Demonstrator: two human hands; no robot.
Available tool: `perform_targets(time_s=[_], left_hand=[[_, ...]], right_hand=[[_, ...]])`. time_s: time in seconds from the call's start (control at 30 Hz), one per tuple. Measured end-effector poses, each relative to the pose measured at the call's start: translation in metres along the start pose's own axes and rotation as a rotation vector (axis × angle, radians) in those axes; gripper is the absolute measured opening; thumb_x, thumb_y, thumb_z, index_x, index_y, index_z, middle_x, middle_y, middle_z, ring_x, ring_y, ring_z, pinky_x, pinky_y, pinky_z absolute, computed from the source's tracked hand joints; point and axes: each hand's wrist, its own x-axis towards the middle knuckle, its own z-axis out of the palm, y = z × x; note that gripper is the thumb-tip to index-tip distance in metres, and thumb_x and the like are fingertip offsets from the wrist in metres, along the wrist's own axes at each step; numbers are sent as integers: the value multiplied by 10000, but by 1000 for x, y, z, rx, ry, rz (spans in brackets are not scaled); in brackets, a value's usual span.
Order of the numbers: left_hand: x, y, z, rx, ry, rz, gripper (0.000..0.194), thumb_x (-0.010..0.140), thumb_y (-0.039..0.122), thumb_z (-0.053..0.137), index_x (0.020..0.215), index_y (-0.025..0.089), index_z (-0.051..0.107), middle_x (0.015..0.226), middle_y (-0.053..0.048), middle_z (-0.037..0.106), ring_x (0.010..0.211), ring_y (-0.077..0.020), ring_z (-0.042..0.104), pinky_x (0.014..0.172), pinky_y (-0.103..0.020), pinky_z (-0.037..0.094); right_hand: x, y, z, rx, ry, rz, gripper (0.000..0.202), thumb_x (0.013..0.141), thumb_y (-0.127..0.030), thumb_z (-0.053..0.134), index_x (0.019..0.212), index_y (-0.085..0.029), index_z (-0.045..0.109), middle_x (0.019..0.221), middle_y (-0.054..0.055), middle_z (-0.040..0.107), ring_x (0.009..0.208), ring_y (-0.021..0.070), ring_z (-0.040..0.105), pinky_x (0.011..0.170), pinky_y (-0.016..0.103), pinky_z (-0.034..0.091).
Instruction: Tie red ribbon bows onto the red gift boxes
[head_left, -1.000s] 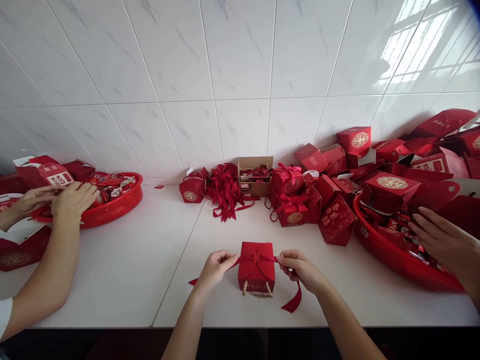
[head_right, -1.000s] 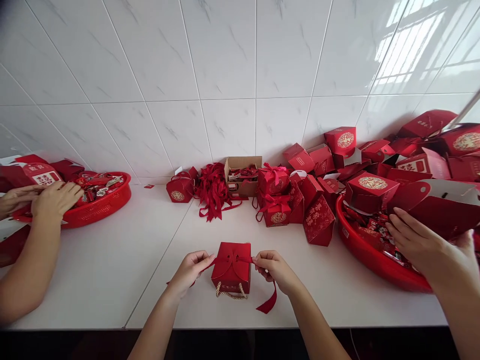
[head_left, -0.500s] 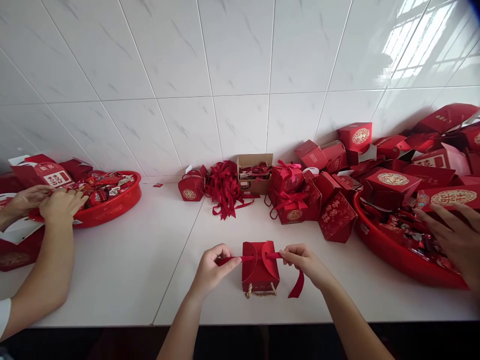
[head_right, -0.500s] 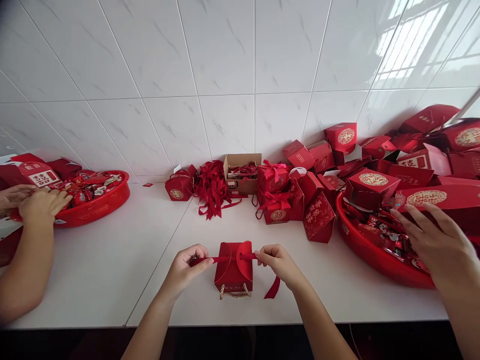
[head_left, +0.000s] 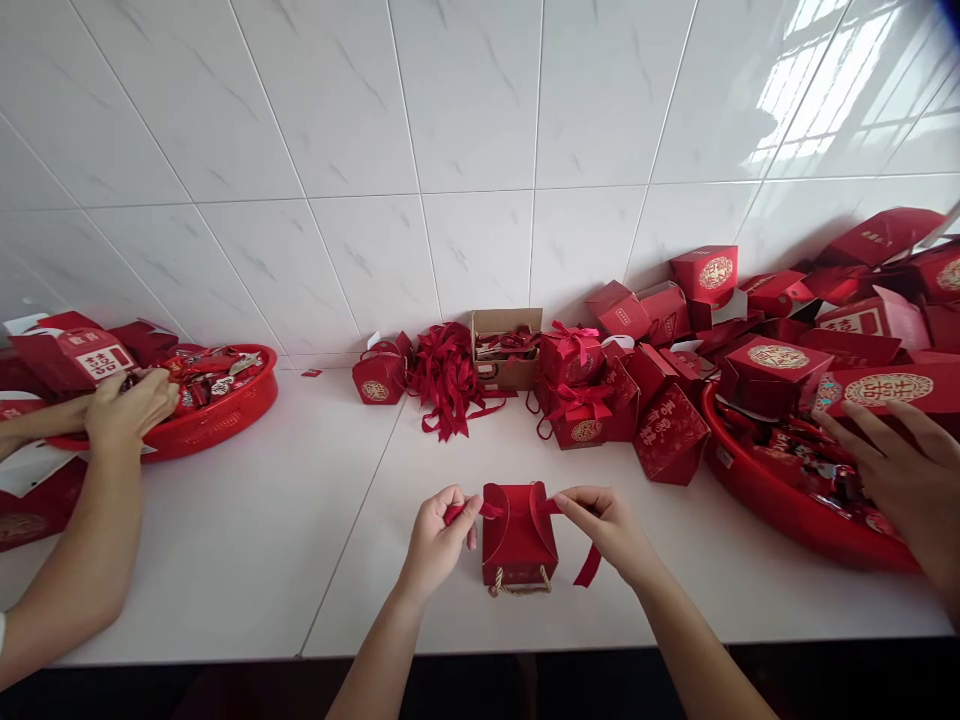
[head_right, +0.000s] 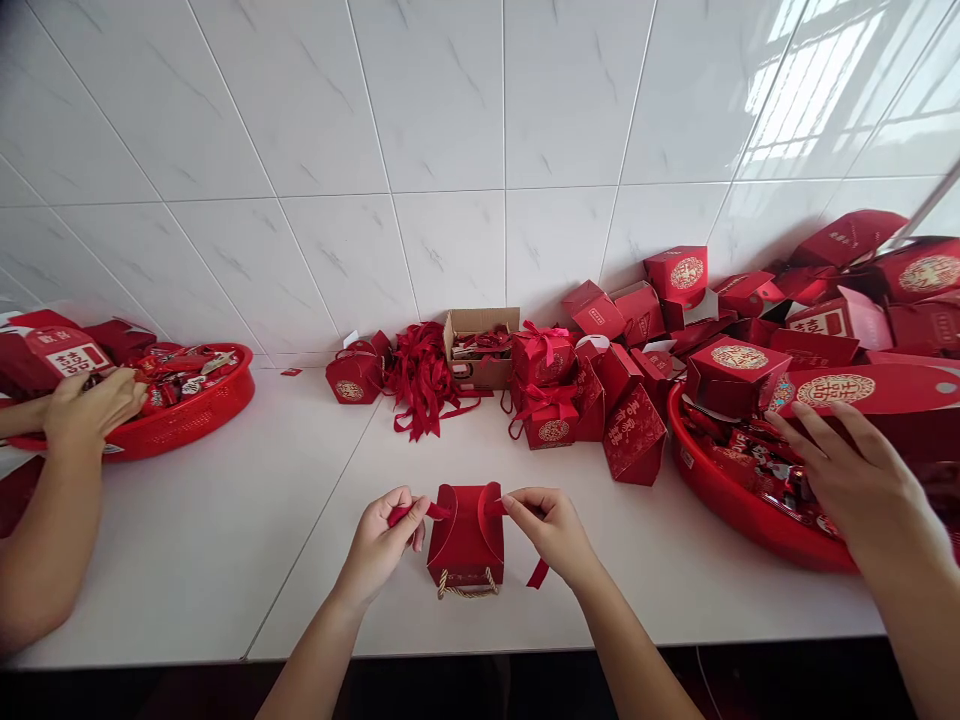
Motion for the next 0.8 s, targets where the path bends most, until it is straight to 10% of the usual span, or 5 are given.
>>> perform_targets(time_s=[0.23,0.57,0.8], left_hand=[[-6,-8,12,-22,142,55,441,863,374,568,595,212,257,563,41,500,531,-105,462,550,-228,382],[8,4,-26,601,74,1080,378,777,53,629,501,171,399,786,-9,715,621,-124,451,548,-229,386],[11,-16,-40,938,200,1171,283,759,191,636,487,193,559,811,-80,608,697,-182,444,589,-286,389]], right_hand=[[-2,12,14,169,-6,190,481,768,-573,609,573,-200,377,553,-73,243,506,78,169,468,252,134],[6,17,12,131,-44,206,541,686,-533,709,566,-212,290,526,-90,228,494,70,162,481,258,108],[7,24,2,-39,-50,148,545,717,-567,661,553,-215,279,562,-75,197,540,91,167,505,263,135]])
